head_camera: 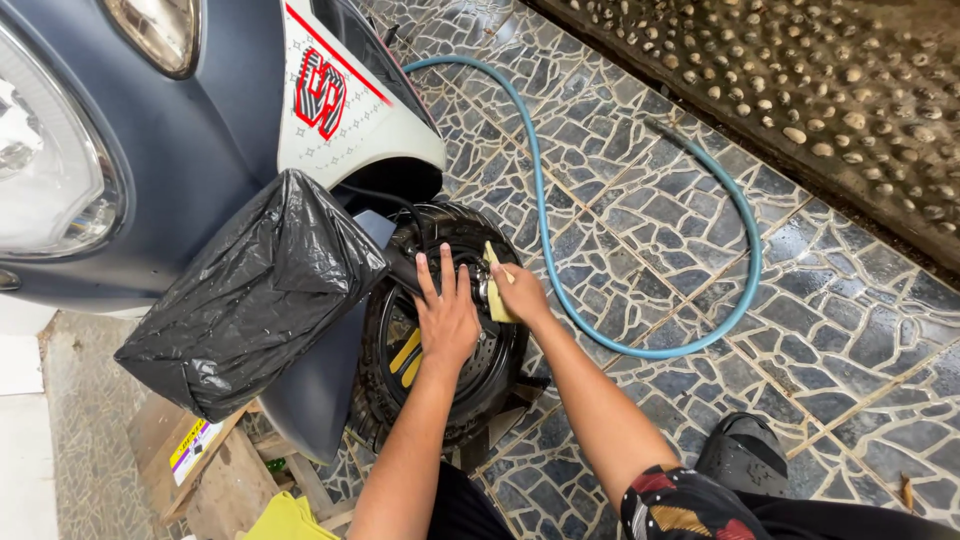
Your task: The person wipes the front headlight and body panels of a scooter with a yellow sponge. They then move to the front wheel, wiping the tire, rim, and brake disc while a black plastic bag covers the front fender.
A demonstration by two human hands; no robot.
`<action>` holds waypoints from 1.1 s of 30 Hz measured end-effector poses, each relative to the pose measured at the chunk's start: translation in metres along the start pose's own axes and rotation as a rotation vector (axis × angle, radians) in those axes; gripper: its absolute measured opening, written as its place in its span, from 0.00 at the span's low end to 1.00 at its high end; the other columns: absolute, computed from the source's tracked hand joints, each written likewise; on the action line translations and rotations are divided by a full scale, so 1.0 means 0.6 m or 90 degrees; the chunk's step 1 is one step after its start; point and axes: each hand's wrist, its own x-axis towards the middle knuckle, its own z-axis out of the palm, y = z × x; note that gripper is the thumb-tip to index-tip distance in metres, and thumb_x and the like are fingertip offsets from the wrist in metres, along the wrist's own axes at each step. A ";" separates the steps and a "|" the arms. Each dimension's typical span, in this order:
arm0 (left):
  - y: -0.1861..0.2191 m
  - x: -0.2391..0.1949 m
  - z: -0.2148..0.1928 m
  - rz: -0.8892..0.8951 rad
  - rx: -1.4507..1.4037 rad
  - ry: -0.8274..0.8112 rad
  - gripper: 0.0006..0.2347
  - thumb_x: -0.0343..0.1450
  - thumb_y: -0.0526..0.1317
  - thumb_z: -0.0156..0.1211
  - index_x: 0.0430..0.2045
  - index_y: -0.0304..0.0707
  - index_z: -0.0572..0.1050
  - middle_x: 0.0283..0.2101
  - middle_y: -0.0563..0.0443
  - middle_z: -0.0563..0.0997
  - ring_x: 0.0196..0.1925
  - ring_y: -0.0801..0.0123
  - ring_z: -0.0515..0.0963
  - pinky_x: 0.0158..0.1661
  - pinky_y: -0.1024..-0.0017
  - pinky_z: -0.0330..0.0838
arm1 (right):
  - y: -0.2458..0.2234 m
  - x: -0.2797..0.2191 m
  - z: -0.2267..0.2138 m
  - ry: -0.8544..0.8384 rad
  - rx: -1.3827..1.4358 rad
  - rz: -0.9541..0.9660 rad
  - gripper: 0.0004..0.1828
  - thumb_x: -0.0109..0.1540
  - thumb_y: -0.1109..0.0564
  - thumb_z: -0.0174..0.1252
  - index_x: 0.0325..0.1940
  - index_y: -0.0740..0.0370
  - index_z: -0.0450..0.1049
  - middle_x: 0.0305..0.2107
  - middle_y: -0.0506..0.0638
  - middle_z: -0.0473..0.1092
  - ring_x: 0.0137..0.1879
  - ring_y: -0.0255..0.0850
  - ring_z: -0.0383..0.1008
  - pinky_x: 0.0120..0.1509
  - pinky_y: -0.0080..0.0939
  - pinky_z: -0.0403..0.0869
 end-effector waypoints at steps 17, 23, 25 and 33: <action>0.005 0.002 -0.002 -0.024 -0.016 -0.058 0.24 0.71 0.37 0.54 0.65 0.35 0.66 0.78 0.38 0.39 0.77 0.31 0.32 0.66 0.35 0.50 | 0.125 -0.004 -0.064 -0.362 0.107 0.076 0.24 0.66 0.42 0.58 0.58 0.59 0.80 0.40 0.49 0.78 0.41 0.36 0.74 0.48 0.40 0.72; 0.002 0.002 0.000 -0.020 0.035 -0.023 0.24 0.71 0.39 0.54 0.65 0.38 0.66 0.78 0.40 0.40 0.77 0.32 0.34 0.66 0.32 0.49 | 0.152 0.040 -0.046 -0.171 0.221 0.101 0.26 0.67 0.41 0.49 0.59 0.59 0.76 0.33 0.47 0.77 0.32 0.34 0.75 0.38 0.37 0.75; 0.002 -0.003 0.002 -0.027 0.041 -0.034 0.23 0.72 0.39 0.53 0.65 0.39 0.66 0.78 0.41 0.40 0.77 0.33 0.34 0.65 0.31 0.50 | 0.149 0.027 -0.031 -0.120 0.294 0.063 0.26 0.67 0.41 0.48 0.59 0.60 0.76 0.32 0.47 0.78 0.31 0.33 0.75 0.37 0.36 0.75; 0.003 -0.002 0.008 -0.019 0.076 -0.061 0.23 0.73 0.40 0.52 0.66 0.43 0.65 0.78 0.42 0.40 0.77 0.34 0.34 0.66 0.32 0.49 | 0.183 -0.023 -0.047 -0.410 0.236 0.324 0.28 0.69 0.41 0.49 0.56 0.69 0.72 0.28 0.53 0.75 0.27 0.40 0.75 0.26 0.41 0.73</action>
